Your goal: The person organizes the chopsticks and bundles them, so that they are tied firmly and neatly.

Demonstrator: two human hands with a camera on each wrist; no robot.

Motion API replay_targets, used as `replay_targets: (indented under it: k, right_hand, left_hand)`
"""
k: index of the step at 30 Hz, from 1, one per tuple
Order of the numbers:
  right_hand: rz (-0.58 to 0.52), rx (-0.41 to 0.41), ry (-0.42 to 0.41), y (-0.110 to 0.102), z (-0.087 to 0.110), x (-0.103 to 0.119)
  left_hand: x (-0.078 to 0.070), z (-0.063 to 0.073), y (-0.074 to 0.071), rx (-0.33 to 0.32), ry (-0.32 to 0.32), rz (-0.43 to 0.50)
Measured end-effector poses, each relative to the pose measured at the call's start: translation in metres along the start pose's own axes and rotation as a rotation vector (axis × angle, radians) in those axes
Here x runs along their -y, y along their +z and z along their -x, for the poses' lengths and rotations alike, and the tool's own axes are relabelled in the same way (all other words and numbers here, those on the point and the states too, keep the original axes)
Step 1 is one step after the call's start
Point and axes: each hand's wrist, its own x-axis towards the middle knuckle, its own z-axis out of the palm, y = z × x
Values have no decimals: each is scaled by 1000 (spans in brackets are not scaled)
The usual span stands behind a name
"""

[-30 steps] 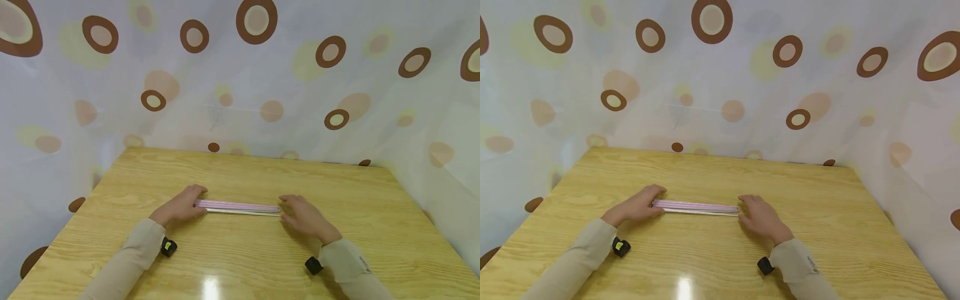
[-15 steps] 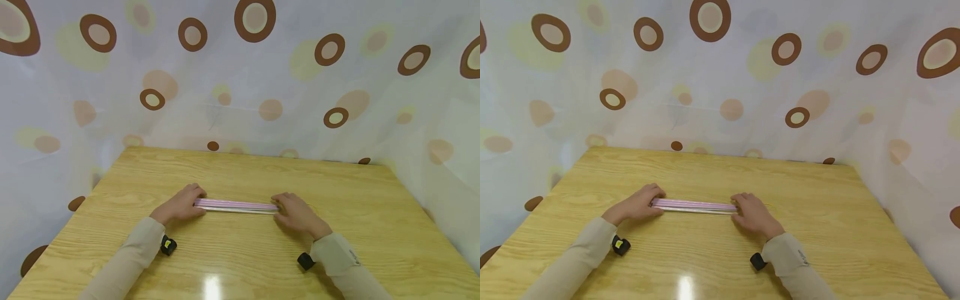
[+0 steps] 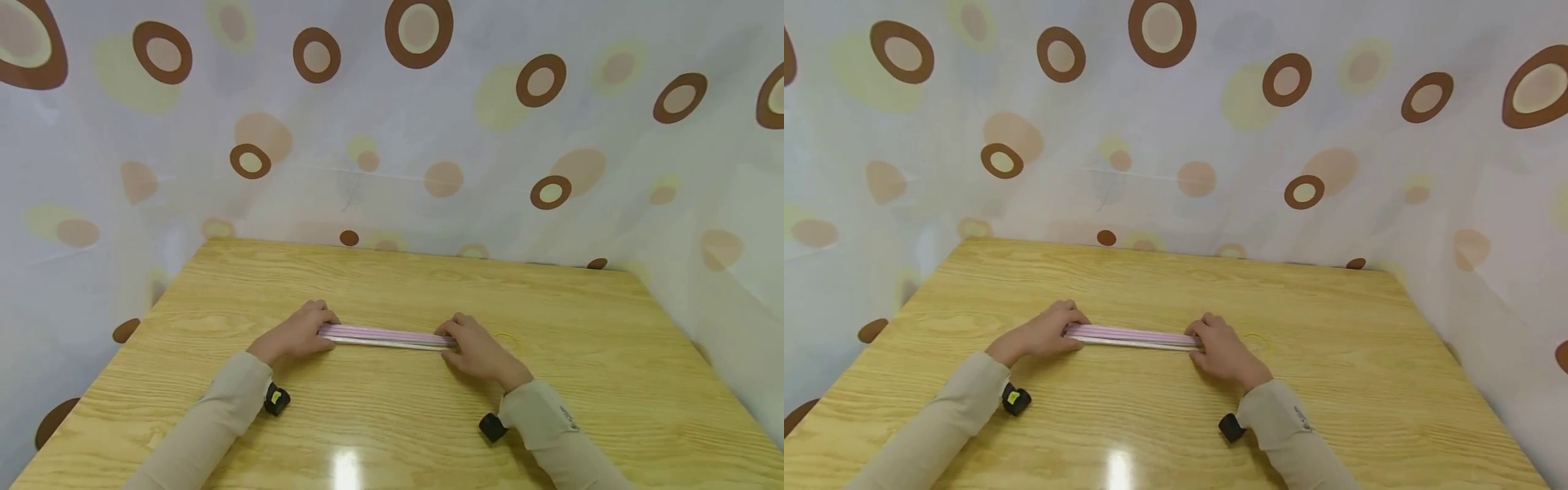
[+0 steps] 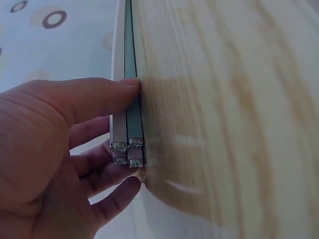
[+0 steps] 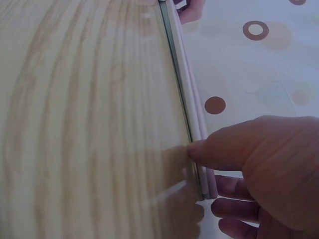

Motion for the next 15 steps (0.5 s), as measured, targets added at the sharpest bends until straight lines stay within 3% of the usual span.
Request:
replay_targets:
  k: [11,15]
  right_hand:
    - [-24,9,62,3,-3,1]
    - [-50,28,52,3,-9,-4]
  left_hand:
    - [0,-6,1,2,-10,22]
    - [0,-10,-1,25,-49,53]
